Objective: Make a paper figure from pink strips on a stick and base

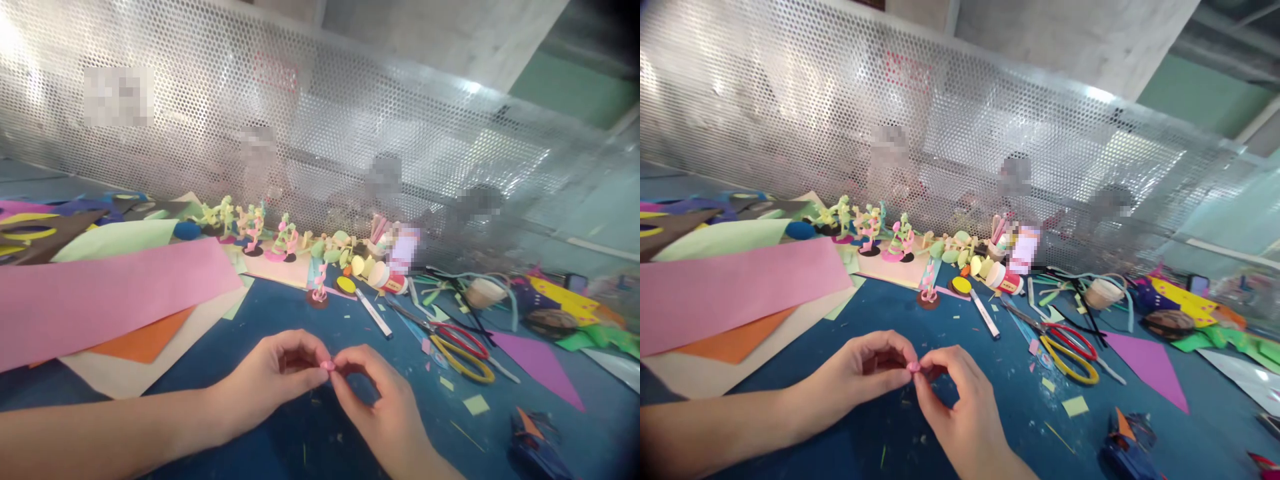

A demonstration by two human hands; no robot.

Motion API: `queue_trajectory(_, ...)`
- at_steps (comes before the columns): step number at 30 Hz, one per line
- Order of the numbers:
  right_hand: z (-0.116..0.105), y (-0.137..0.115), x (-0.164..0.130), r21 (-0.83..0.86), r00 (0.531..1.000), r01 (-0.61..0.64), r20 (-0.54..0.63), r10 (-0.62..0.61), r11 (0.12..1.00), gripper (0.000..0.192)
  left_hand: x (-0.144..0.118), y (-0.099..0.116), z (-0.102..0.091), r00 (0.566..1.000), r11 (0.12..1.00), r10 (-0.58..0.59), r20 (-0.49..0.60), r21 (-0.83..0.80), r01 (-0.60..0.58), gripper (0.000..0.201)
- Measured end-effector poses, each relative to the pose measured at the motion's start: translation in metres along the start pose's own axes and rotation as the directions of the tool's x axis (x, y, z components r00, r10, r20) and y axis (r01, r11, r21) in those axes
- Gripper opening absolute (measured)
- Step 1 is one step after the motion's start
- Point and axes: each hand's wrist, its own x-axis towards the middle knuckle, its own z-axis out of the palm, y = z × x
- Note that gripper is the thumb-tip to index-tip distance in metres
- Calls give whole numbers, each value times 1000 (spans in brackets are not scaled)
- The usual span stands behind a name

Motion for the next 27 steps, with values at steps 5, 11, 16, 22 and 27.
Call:
queue_trajectory(5,0,-1,0,24,999,-33,30,32,999,6,-1,-1,0,999,999,-7,-33,37,8,14)
queue_trajectory(11,0,-2,4,182,976,-202,114,183,962,7,0,-1,-1,998,1000,-18,-58,23,20,18)
queue_trajectory(16,2,-2,5,295,958,-282,138,251,913,13,2,-1,-3,996,996,-24,-85,87,32,18)
queue_trajectory(22,1,-5,8,359,933,-358,186,309,862,18,-1,1,-1,993,997,-69,-93,31,73,23)
queue_trajectory(27,-3,-2,6,318,947,-319,145,287,893,19,0,3,0,988,994,-112,-107,-11,112,20)
